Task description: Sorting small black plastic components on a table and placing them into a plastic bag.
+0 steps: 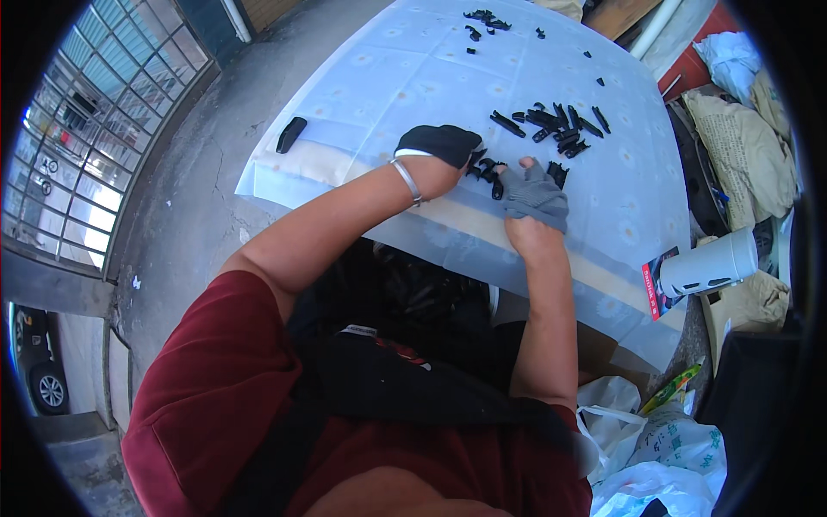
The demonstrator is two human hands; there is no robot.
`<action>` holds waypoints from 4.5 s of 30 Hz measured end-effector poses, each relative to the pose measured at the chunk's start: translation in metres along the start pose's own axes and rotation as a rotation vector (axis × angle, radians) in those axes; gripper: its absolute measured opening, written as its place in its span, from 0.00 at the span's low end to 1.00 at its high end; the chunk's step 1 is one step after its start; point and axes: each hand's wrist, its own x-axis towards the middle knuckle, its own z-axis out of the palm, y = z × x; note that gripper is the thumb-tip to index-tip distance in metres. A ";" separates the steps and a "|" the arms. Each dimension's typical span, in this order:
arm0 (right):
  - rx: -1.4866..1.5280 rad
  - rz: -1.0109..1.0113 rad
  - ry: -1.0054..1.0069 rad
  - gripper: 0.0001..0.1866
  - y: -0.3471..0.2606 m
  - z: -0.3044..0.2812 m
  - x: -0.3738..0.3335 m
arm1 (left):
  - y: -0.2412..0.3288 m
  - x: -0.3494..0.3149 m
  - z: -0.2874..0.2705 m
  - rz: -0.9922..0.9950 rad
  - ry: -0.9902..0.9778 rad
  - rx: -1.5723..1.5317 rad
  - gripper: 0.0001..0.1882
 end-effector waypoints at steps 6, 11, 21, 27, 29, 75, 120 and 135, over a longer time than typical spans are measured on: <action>0.012 -0.121 0.062 0.11 -0.001 -0.014 0.001 | -0.012 0.009 0.025 0.034 -0.066 0.058 0.11; 0.058 0.196 -0.166 0.12 -0.006 -0.024 -0.009 | -0.013 0.000 0.012 -0.022 0.011 -0.035 0.14; 0.684 0.120 -0.087 0.14 -0.029 -0.039 -0.026 | 0.005 -0.047 -0.031 0.072 -0.116 -0.421 0.23; 0.624 -0.063 0.001 0.16 -0.035 -0.038 -0.025 | 0.010 -0.060 -0.028 -0.148 -0.212 -0.849 0.18; 0.689 0.038 0.007 0.16 -0.045 -0.037 -0.027 | 0.020 -0.067 -0.026 -0.362 -0.310 -1.088 0.18; -0.159 0.055 0.146 0.15 0.069 0.010 -0.012 | -0.002 -0.023 0.006 0.162 0.085 -0.078 0.14; 0.313 -0.132 -0.057 0.11 -0.037 -0.053 -0.031 | 0.016 -0.059 -0.032 -0.136 -0.234 -0.780 0.17; 0.003 0.214 -0.048 0.14 0.007 -0.030 -0.005 | 0.007 -0.047 -0.035 0.131 -0.254 -0.043 0.15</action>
